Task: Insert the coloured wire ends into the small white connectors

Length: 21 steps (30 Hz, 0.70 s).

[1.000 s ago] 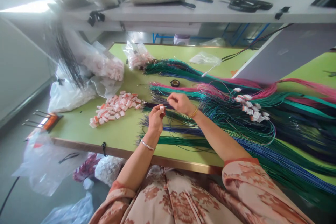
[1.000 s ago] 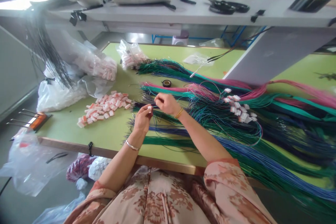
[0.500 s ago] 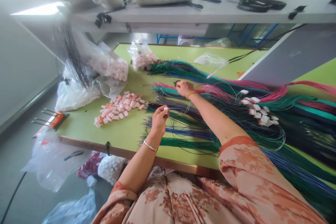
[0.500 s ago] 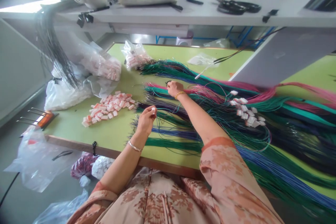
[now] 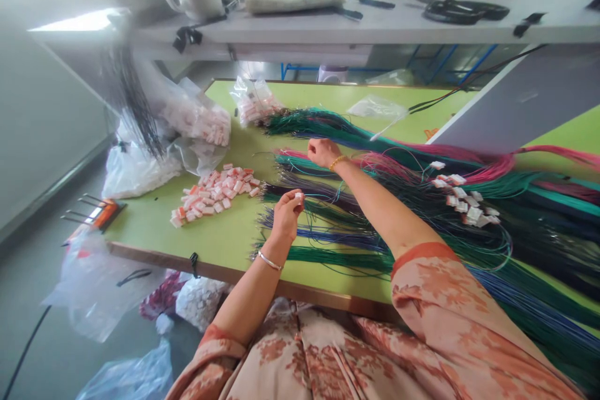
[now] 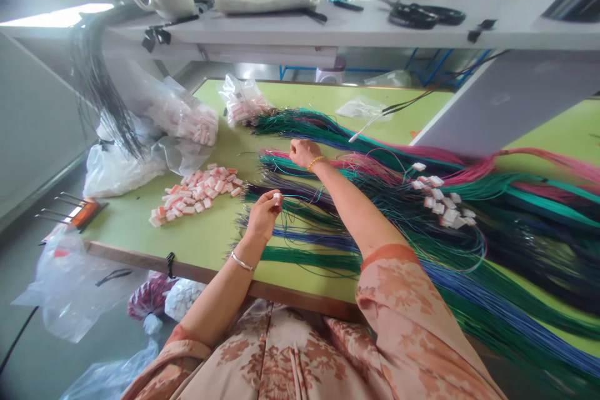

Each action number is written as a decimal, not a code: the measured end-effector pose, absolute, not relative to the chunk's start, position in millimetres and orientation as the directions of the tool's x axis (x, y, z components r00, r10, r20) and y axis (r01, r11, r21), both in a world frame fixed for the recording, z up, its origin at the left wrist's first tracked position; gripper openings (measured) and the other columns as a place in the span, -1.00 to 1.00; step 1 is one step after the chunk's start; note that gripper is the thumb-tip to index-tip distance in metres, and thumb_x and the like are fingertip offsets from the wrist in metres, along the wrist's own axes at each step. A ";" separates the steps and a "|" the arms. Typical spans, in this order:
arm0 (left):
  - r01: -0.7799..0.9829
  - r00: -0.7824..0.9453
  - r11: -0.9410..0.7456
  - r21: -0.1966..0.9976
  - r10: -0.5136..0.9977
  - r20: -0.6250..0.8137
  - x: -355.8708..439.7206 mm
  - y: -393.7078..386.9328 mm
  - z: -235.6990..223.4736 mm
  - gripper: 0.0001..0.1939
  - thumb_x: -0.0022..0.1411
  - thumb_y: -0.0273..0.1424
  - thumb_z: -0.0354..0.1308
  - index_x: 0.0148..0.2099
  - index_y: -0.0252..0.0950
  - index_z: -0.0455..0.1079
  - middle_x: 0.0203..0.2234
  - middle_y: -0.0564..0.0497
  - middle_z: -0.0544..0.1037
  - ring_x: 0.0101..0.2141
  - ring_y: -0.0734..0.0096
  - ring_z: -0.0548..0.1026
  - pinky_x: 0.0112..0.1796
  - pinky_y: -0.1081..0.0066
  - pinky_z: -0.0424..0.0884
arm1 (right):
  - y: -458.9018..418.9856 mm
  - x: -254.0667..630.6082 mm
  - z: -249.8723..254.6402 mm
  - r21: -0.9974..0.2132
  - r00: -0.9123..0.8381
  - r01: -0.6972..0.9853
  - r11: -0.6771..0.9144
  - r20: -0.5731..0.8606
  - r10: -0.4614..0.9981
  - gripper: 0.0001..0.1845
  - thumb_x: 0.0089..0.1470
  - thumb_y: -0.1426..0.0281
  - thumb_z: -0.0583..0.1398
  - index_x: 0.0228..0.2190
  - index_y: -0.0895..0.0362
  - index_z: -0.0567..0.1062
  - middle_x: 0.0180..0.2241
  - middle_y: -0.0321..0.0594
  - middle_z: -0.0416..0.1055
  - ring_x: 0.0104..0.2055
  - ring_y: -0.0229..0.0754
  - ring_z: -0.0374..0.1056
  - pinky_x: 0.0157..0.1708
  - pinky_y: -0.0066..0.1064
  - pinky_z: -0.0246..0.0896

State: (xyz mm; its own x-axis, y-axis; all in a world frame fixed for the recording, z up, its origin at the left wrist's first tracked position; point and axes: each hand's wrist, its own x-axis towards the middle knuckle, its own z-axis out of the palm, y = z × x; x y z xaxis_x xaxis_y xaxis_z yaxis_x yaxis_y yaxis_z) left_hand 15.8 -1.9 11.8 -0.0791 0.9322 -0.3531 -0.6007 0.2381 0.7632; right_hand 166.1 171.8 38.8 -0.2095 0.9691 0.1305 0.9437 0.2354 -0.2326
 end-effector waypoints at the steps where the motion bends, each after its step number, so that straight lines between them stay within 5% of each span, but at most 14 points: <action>1: -0.600 -0.077 0.239 0.764 0.933 -0.352 15.6 -1.8 11.6 -0.75 -0.18 -0.47 0.34 -0.33 -0.33 0.51 -0.44 0.03 0.52 -0.44 0.58 0.38 -0.37 0.50 0.24 | 173.2 166.0 43.2 -0.204 -0.166 0.961 0.186 0.113 0.980 -0.78 0.05 0.43 0.15 -0.29 0.20 0.57 -0.26 0.02 0.56 -0.20 -0.04 0.44 -0.25 -0.37 0.19; 5: -0.586 -0.087 0.223 0.779 0.938 -0.334 15.4 -1.2 9.6 -0.75 -0.16 -0.46 0.33 -0.32 -0.32 0.50 -0.45 0.04 0.51 -0.44 0.58 0.37 -0.36 0.50 0.25 | 173.5 167.2 64.3 -0.250 0.063 0.968 -0.022 0.158 0.985 -0.78 0.02 0.41 0.17 -0.31 0.23 0.58 -0.27 0.07 0.55 -0.23 -0.02 0.45 -0.24 -0.34 0.23; 13: -0.611 -0.065 0.230 0.757 0.939 -0.338 16.1 -0.8 7.2 -0.76 -0.14 -0.49 0.33 -0.31 -0.33 0.49 -0.43 0.04 0.52 -0.45 0.60 0.38 -0.38 0.51 0.25 | 132.6 129.6 100.0 -0.539 -0.361 0.685 0.490 0.334 0.871 -0.84 0.01 0.43 0.12 -0.42 0.21 0.51 -0.44 -0.19 0.50 -0.41 -0.26 0.29 -0.35 -0.47 0.16; 21: -0.704 0.002 0.248 0.665 0.938 -0.348 16.0 1.3 7.7 -0.77 -0.12 -0.56 0.31 -0.31 -0.33 0.47 -0.44 0.05 0.51 -0.48 0.62 0.39 -0.40 0.53 0.28 | 75.0 146.7 83.9 -0.775 -0.433 0.416 0.476 0.292 0.853 -0.83 -0.02 0.32 0.15 -0.45 0.18 0.44 -0.51 -0.27 0.42 -0.48 -0.32 0.24 -0.46 -0.50 0.15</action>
State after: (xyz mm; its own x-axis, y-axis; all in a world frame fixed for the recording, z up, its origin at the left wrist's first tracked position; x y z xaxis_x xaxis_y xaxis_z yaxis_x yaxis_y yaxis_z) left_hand 16.0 1.3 7.7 0.0022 0.9376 -0.3476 -0.7044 0.2482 0.6649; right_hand 146.7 75.0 83.9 -0.4326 0.8530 0.2918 0.4157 0.4760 -0.7750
